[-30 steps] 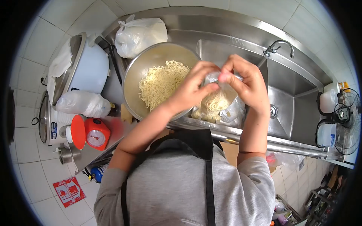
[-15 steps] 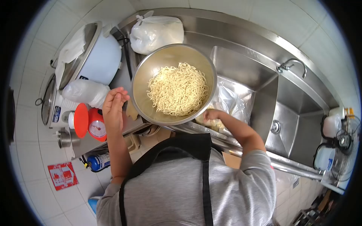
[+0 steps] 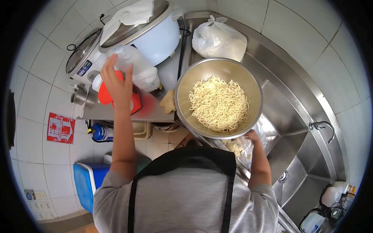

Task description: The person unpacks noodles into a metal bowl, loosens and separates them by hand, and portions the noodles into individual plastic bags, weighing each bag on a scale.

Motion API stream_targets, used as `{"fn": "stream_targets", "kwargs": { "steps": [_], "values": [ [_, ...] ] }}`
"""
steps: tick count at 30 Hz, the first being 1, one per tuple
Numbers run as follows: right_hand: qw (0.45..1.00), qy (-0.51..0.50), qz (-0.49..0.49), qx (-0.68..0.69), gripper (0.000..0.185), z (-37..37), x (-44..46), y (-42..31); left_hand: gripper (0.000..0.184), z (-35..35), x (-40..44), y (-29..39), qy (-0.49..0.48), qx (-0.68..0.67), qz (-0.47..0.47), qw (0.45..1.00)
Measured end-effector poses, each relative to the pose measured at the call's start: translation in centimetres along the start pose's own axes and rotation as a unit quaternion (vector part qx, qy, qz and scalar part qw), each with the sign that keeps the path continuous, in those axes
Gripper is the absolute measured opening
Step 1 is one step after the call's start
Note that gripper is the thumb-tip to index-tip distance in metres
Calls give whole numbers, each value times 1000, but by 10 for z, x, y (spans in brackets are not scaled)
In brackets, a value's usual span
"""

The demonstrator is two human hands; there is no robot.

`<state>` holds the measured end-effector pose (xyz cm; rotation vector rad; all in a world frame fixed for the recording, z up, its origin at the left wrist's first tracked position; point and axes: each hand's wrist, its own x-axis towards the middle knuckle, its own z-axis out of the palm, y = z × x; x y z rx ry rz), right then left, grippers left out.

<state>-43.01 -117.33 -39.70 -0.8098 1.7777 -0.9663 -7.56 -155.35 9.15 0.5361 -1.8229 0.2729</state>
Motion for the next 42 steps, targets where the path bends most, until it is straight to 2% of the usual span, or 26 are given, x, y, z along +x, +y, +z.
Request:
{"fn": "stream_targets", "kwargs": {
  "steps": [1,2,4,5,6,7,8,9,11,13,14,16,19,22,23,24,26,27,29,30,32,33,35,36,39,42],
  "values": [
    [978,108,73,160,26,-19,-1,1,28,4,12,-15,23,39,28,999],
    [949,225,69,211,25,-36,-16,-28,28,8,18,-34,-16,33,56,998],
    [897,350,-62,262,20,-80,-35,-48,27,14,23,-61,-98,16,114,989],
    [860,426,-30,281,18,-94,-48,-83,23,10,26,-59,-132,33,49,990],
    [815,457,-87,345,19,-111,-53,-92,20,4,32,-51,-163,49,-17,985],
    [821,414,-137,368,17,-133,-67,-104,17,0,38,-46,-195,65,-84,975],
    [819,423,-184,341,17,-140,-80,-130,16,-2,44,-47,-172,40,-99,979],
    [781,482,-192,348,16,-136,-92,-173,16,1,51,-49,-147,14,-114,983],
    [774,469,-268,331,17,-149,-106,-206,18,3,68,-53,-72,-35,-137,987],
    [753,517,-279,297,19,-142,-118,-255,23,4,88,-56,27,-86,-150,984],
    [739,542,-285,280,20,-135,-120,-279,19,10,100,-65,24,-58,-112,992],
    [730,541,-337,246,20,-117,-117,-324,17,20,117,-82,15,-4,-39,999],
    [761,479,-389,198,19,-85,-107,-386,21,-7,153,-42,-16,-35,-50,998],
    [803,432,-397,103,22,-2,-103,-487,24,-30,180,20,108,-239,57,963],
    [811,371,-439,110,39,26,-99,-511,24,-24,182,30,70,-299,4,952],
    [780,370,-505,17,52,49,-91,-533,23,-13,185,39,34,-357,-48,932],
    [713,368,-596,-38,59,81,-79,-568,22,9,185,52,-27,-470,-146,870],
    [727,334,-598,-45,55,85,-76,-575,22,24,177,52,-52,-525,-189,828],
    [757,267,-595,-54,48,89,-72,-580,20,74,151,33,22,-472,-124,872],
    [774,276,-562,-92,44,83,-67,-579,21,91,143,28,63,-444,-90,889],
    [806,292,-488,-167,36,66,-54,-568,18,65,106,66,201,-345,-62,915],
    [799,310,-467,-219,29,60,-48,-565,17,55,82,75,107,-323,17,940],
    [794,307,-453,-266,29,50,-41,-560,15,44,41,91,-60,-266,119,955],
    [793,302,-443,-290,30,46,-39,-556,16,44,24,97,-135,-235,135,953],
    [862,208,-377,-267,32,27,-27,-548,18,73,-9,77,-267,-254,115,922],
    [953,47,-292,-66,40,5,-4,-516,23,86,-13,49,-257,-148,91,951]
  ]
}}
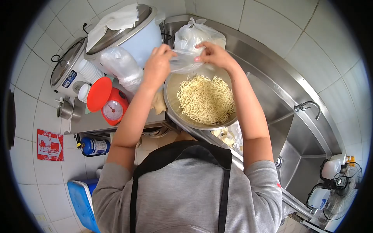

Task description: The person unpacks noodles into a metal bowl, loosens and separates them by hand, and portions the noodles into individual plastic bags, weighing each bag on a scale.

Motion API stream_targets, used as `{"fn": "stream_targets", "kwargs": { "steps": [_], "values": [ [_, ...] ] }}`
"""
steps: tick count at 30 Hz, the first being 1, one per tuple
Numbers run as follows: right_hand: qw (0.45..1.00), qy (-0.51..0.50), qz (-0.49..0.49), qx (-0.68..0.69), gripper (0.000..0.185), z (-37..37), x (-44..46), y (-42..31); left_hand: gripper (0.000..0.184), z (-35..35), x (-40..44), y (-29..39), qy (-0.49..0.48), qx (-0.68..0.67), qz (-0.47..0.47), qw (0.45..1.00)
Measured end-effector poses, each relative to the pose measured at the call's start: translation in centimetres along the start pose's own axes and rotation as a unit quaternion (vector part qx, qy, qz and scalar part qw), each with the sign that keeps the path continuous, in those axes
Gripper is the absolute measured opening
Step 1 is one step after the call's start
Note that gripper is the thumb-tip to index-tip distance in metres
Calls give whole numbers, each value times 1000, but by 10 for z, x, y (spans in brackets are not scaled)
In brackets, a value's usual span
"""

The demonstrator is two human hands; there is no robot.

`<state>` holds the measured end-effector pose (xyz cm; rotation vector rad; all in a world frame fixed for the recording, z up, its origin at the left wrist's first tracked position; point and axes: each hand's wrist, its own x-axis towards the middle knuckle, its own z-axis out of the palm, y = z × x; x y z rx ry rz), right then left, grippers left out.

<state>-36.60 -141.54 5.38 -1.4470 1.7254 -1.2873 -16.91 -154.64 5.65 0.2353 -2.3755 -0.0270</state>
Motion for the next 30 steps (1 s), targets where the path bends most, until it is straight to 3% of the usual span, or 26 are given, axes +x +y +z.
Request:
{"fn": "stream_targets", "kwargs": {
  "steps": [1,2,3,4,6,9,13,15,18,21,22,23,26,27,30],
  "values": [
    [995,-41,85,-34,58,-4,1,27,25,-3,-1,-2,-2,-1,-37,999],
    [966,-91,111,-216,80,2,-2,49,26,-8,-4,-2,-3,-2,-74,997],
    [904,-225,104,-348,94,18,-9,56,27,-11,-3,-3,-3,-2,-111,994],
    [868,-252,141,-405,94,52,-25,89,29,-12,-2,-3,10,-10,-109,994],
    [800,-321,7,-507,81,108,-63,64,31,-14,-1,-1,33,-27,-107,993],
    [790,-228,-46,-567,64,131,-64,111,33,-21,4,4,8,-41,-139,989],
    [925,-163,44,-341,44,80,-30,101,33,-34,5,-1,53,-71,-173,981],
    [956,-112,52,-267,35,42,-17,70,31,-40,4,-12,89,-45,-159,982],
    [958,-47,-1,-284,28,-7,-14,-14,32,-45,6,-23,127,-35,-164,978],
    [980,36,28,-193,26,-36,-14,-91,32,-42,12,-27,141,-30,-167,975],
    [985,70,27,-158,26,-40,-12,-102,32,-41,13,-26,149,-31,-166,974],
    [974,72,-49,-211,27,-40,-8,-100,32,-39,13,-23,137,-45,-181,973],
    [947,4,-39,-319,27,-49,1,-117,33,-38,18,-19,122,-66,-195,971],
    [963,60,24,-260,26,-53,-1,-132,33,-35,18,-21,130,-63,-184,972],
    [940,147,-93,-293,22,-50,-7,-134,33,-28,16,-21,141,-73,-178,971]
  ]
}}
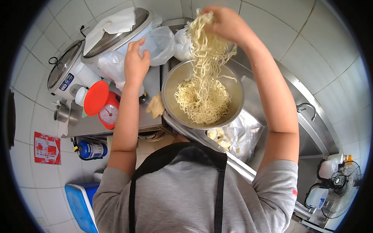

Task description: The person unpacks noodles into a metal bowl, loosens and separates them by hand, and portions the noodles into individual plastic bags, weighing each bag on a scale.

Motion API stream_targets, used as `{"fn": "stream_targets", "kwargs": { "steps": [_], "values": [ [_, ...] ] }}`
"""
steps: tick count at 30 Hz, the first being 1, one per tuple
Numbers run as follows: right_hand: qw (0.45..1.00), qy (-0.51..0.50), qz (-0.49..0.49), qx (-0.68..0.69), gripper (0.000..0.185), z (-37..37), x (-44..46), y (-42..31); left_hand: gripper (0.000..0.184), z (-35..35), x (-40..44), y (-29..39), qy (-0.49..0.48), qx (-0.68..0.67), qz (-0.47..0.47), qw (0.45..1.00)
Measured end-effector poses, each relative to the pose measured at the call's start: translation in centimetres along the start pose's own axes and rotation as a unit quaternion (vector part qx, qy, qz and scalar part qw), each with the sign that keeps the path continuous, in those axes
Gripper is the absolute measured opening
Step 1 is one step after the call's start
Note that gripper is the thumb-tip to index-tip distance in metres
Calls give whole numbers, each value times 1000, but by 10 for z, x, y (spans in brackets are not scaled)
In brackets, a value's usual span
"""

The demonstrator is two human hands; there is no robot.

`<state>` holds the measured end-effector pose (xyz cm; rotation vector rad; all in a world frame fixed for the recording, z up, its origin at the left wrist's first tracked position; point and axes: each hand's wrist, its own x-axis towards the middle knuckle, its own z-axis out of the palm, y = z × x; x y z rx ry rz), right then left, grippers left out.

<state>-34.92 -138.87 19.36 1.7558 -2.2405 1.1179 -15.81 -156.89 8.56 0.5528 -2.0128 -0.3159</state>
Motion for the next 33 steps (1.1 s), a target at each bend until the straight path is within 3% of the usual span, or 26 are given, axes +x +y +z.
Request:
{"fn": "stream_targets", "kwargs": {
  "steps": [1,4,5,6,8,10,12,14,16,18,21,24,26,29,33],
  "values": [
    [997,-73,9,-37,23,5,0,4,33,0,-1,0,-1,-3,-2,1000],
    [988,-124,94,-5,32,14,-8,11,34,1,-8,8,-38,-29,-58,997],
    [988,-100,87,75,34,33,-12,40,36,5,-11,9,-33,-46,-64,996],
    [976,-149,84,134,38,44,-16,53,38,11,-18,8,-29,-62,-71,995],
    [966,-138,194,97,43,71,-27,81,42,26,-37,4,-23,-89,-91,992],
    [938,-208,222,-167,47,99,-30,101,45,48,-59,-5,-17,-111,-112,987],
    [867,-357,213,-274,51,126,-43,87,52,77,-82,-22,-6,-108,-110,988],
    [889,-351,127,-265,57,189,-59,112,55,93,-104,-21,-27,-139,-145,979],
    [934,-323,10,-151,59,254,-77,125,59,109,-124,-30,-53,-110,-152,981],
    [895,-334,51,-291,57,273,-99,79,62,111,-134,-27,-81,-100,-180,975],
    [881,-368,22,-297,56,289,-104,78,69,96,-137,-16,-141,-70,-237,959],
    [906,-367,48,-207,48,287,-106,91,67,90,-145,-18,-160,-60,-221,960],
    [950,-287,63,-103,44,264,-98,103,65,86,-145,-24,-108,-90,-204,969],
    [946,-302,117,-24,52,186,-60,93,62,72,-126,-26,-68,-158,-228,958],
    [980,-166,85,72,55,80,-23,42,59,57,-89,-24,-32,-178,-220,958]
  ]
}}
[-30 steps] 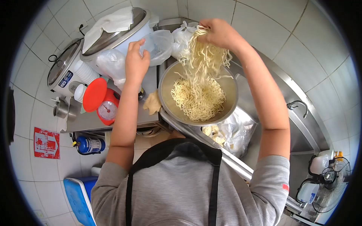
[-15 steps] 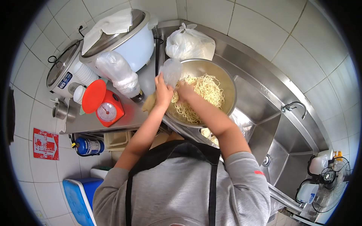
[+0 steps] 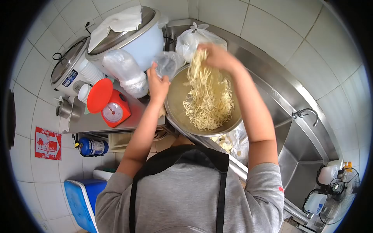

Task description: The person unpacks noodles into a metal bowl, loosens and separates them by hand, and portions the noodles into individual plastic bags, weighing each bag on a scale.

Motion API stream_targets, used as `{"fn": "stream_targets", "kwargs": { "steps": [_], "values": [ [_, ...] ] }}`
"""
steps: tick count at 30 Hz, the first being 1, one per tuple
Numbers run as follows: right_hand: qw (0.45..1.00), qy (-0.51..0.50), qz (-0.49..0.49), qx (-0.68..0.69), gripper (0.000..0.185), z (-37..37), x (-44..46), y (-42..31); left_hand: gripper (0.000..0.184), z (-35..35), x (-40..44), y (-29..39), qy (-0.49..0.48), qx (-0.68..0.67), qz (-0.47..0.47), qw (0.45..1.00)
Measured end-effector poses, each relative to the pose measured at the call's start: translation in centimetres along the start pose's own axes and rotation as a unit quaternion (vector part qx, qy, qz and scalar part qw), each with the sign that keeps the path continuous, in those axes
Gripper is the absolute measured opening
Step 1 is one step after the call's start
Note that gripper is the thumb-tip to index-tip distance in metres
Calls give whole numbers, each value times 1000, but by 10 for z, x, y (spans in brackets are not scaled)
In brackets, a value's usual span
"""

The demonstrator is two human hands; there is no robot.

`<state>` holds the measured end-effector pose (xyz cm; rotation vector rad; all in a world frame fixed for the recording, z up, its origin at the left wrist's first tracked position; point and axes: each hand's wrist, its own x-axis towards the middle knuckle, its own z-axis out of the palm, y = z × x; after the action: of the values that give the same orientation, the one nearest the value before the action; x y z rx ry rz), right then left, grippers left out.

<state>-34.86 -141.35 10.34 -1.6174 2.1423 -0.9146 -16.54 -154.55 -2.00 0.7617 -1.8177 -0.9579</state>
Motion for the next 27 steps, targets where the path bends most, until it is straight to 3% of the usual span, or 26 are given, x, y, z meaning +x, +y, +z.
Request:
{"fn": "stream_targets", "kwargs": {
  "steps": [1,2,3,4,7,8,11,12,15,18,22,27],
  "values": [
    [995,67,-58,-37,53,-17,2,-7,58,-4,7,11,5,-8,6,1000],
    [993,109,-51,17,50,-32,7,-10,57,-6,12,19,9,-3,10,1000],
    [993,102,4,58,45,-53,2,-31,55,-9,17,25,13,1,15,1000],
    [987,125,-70,67,39,-68,0,-38,54,-11,21,29,17,6,20,1000],
    [986,140,-74,58,15,-92,-23,-100,48,-16,29,32,16,59,99,993],
    [993,83,-76,-20,23,-102,-28,-108,45,-18,29,39,7,72,103,992],
    [981,176,16,-81,32,-100,-23,-95,39,-22,27,52,-11,116,120,986],
    [982,107,33,-154,31,-102,-24,-96,38,-21,26,51,-12,137,130,982],
    [970,176,-94,-136,32,-101,-19,-72,36,-21,23,52,-31,166,120,978],
    [938,244,-105,-225,33,-81,-20,-57,35,-19,23,51,-30,180,128,975],
    [996,55,-4,-66,31,-89,-29,-60,35,-19,20,51,-28,185,157,970],
    [986,-165,9,-17,32,-55,-12,23,37,-23,22,61,-60,172,162,970]
  ]
}}
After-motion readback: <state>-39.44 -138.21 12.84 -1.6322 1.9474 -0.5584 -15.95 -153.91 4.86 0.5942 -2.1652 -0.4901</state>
